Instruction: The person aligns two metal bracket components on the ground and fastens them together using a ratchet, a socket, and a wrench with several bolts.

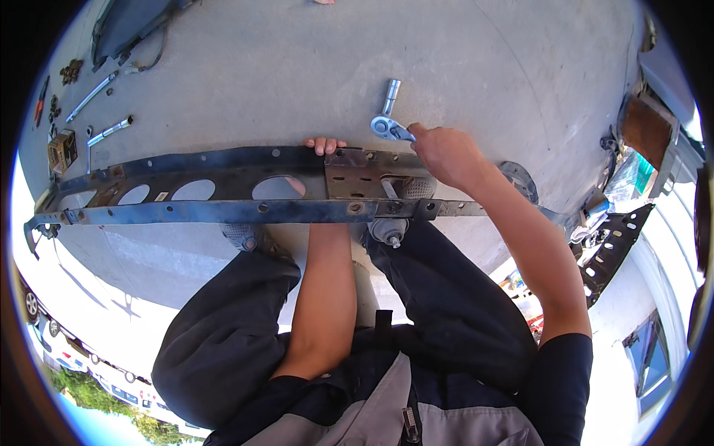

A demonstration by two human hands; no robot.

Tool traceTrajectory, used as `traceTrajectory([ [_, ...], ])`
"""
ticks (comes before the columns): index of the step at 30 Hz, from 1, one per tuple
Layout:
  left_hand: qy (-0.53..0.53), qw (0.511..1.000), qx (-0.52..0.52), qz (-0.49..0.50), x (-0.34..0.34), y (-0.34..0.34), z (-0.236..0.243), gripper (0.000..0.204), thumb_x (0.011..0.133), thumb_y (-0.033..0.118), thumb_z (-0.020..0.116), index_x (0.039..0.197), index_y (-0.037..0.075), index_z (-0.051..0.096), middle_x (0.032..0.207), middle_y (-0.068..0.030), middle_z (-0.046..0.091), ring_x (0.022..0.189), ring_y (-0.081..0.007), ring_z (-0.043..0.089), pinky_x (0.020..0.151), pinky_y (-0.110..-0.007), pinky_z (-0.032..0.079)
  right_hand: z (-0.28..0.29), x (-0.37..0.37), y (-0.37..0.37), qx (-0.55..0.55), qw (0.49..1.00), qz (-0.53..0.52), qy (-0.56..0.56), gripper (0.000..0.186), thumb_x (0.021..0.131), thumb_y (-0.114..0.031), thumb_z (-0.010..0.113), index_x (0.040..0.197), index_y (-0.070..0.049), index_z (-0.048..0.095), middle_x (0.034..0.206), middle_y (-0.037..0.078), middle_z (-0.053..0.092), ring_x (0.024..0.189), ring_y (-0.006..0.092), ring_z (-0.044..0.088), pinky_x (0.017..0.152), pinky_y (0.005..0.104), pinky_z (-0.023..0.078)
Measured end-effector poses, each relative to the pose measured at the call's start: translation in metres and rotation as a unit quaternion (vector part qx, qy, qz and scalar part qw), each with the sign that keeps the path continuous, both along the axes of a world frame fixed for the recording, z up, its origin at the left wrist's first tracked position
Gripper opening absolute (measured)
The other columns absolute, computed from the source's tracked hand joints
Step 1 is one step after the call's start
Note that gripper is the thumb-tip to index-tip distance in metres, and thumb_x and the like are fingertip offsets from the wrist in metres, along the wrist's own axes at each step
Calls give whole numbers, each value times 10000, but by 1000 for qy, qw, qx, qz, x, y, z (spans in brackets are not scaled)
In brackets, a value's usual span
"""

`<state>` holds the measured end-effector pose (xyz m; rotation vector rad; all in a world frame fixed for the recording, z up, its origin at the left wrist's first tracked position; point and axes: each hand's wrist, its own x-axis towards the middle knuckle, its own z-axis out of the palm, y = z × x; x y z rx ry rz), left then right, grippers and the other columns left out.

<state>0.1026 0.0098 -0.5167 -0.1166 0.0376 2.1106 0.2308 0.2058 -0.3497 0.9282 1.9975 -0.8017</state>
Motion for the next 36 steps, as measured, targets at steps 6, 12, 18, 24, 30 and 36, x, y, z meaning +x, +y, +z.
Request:
traceTrajectory([
  [6,-34,999,28,6,1,4,-9,569,953,497,565,1290,39,537,1121,-98,590,1137,-256,538,1141,-469,348,3,10,6,25,999,-9,32,258,982,-210,577,1164,-28,556,834,206,697,839,388,694,715,504,542],
  [12,-47,999,-27,1,4,6,6,581,943,520,581,1259,33,550,1107,-102,599,1146,-265,540,1142,-469,347,24,46,23,53,998,-44,4,272,985,-224,583,1229,-103,598,858,188,696,845,393,676,714,504,520],
  [18,-50,998,-32,-3,-4,1,8,621,893,543,645,1244,41,542,1116,-101,595,1151,-273,538,1150,-477,340,29,51,18,76,995,-48,50,292,992,-250,573,1256,-129,599,857,178,696,839,386,676,712,500,518],
  [24,-69,995,-64,-22,-5,2,16,519,791,331,756,1191,75,548,1085,-65,586,1162,-260,557,1166,-476,358,8,47,13,42,999,-5,17,301,994,-254,568,1273,-142,592,882,168,708,828,382,682,708,497,525],
  [30,-26,999,-6,-24,-8,10,9,541,911,437,676,1265,53,536,1171,-98,606,1220,-279,539,1182,-473,329,5,54,8,30,996,69,-55,290,997,-238,571,1267,-135,597,916,178,706,825,408,671,705,513,516],
  [36,-23,999,-32,-12,-6,16,16,545,905,455,699,1252,68,533,1147,-83,590,1240,-280,529,1189,-472,327,13,68,18,64,992,-104,7,263,986,-254,574,1211,-128,623,856,180,707,847,401,681,734,510,532],
])
